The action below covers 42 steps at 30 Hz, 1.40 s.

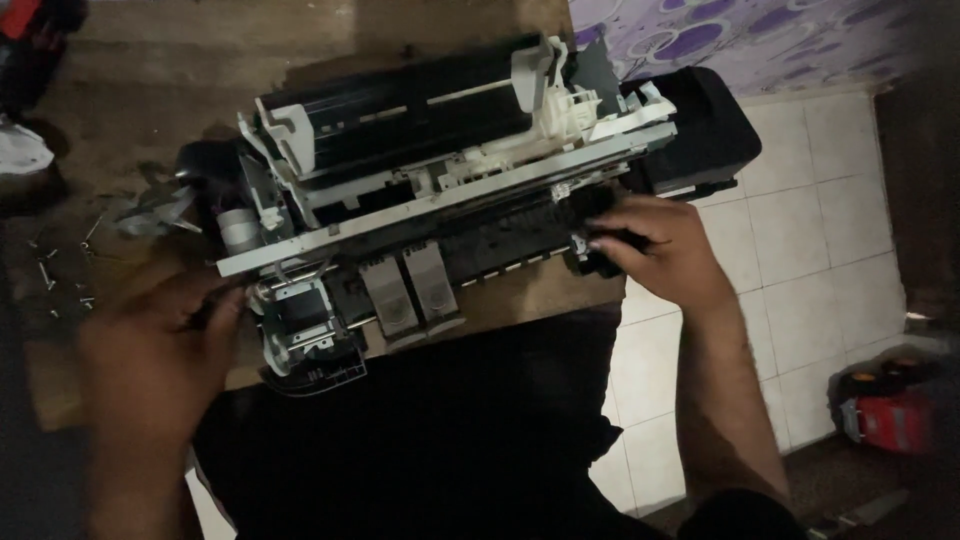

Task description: Disassembling and inspecting the internal components of a printer on a workbench, including removing screws and adjusting the carriage.

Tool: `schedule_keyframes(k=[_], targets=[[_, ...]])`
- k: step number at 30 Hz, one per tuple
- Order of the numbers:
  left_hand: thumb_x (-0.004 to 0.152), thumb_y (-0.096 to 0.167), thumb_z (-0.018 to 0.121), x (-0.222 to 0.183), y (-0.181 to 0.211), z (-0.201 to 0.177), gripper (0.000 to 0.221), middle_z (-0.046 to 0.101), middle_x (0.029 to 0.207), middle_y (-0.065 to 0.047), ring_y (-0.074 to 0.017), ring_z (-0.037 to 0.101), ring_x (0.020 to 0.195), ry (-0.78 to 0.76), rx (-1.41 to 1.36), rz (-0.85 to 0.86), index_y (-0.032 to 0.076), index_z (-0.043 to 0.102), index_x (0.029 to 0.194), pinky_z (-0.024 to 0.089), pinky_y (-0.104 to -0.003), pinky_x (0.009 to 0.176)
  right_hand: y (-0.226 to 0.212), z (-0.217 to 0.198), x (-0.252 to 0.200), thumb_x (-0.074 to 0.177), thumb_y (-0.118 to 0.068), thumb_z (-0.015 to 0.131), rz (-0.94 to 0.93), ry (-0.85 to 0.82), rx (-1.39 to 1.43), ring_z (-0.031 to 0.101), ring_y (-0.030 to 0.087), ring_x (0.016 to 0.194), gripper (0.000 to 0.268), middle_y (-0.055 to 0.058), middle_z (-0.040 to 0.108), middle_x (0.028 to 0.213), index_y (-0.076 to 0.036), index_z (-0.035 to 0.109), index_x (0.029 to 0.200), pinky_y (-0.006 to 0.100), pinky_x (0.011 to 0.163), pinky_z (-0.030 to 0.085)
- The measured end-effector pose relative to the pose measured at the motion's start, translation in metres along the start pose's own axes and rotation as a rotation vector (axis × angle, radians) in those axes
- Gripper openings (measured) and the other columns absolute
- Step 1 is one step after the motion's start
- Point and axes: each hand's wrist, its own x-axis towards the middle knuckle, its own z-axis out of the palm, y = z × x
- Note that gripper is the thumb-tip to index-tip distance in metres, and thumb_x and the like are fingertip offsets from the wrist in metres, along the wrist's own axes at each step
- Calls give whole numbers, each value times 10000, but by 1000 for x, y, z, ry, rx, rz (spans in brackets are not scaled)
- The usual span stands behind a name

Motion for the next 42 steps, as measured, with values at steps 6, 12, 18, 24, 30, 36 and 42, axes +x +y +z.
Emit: schedule_keyframes(k=[6, 12, 18, 24, 30, 36, 42], targets=[[981, 1, 810, 11, 25, -16, 60, 711, 1025, -114, -280, 673, 899, 41, -85, 81, 3, 789, 1037, 490, -369, 773, -13, 9, 11, 999, 10, 700, -9, 20, -54, 556, 225, 724, 100, 90, 589, 833, 7, 732, 1095, 331, 641, 401], [1021, 134, 853, 3, 9, -12, 135, 779, 1194, -116, -321, 732, 1069, 40, 122, 131, 51, 814, 1120, 543, -408, 916, -10, 2, 5, 1024, -157, 679, -77, 58, -196, 625, 356, 1030, 258, 174, 658, 1158, 7, 706, 1221, 458, 911, 492], [1088, -42, 737, 11, 20, -16, 73, 754, 1168, -226, -375, 697, 1092, -11, -105, 157, -73, 794, 1121, 523, -450, 995, 8, -24, -28, 1010, 14, 744, 30, 374, -233, 687, 339, 1061, 158, 215, 695, 1137, 43, 692, 1157, 427, 927, 565], [1086, -46, 704, 3, -13, 8, 141, 736, 1245, -193, -342, 662, 1167, -66, -108, 96, -30, 789, 1197, 496, -420, 1051, 14, -24, -41, 1015, -38, 745, 78, 319, -248, 689, 300, 1029, 128, 170, 701, 1109, 15, 720, 1129, 402, 900, 552], [1263, 122, 590, -32, -98, 70, 240, 769, 1237, -146, -283, 708, 1103, -159, -22, -88, 0, 795, 1286, 501, -368, 1043, 6, -29, -51, 984, 22, 723, 136, 240, -155, 654, 269, 989, 120, 142, 688, 1060, 7, 714, 1103, 376, 867, 534], [1264, 67, 650, -73, -218, 149, 290, 626, 1396, -338, -466, 593, 1181, -55, -113, -332, -117, 634, 1487, 435, -579, 975, 8, -25, -65, 974, -51, 740, 179, 160, -96, 625, 212, 904, 187, 102, 645, 1010, -17, 709, 1155, 315, 804, 522], [1193, 137, 635, -36, -123, 98, 359, 590, 1308, -335, -448, 560, 1153, -134, -329, -575, -115, 557, 1437, 435, -555, 910, 10, -25, -60, 1000, -123, 718, 146, 128, -119, 540, 192, 765, 157, 61, 625, 900, -56, 727, 1142, 329, 679, 430]])
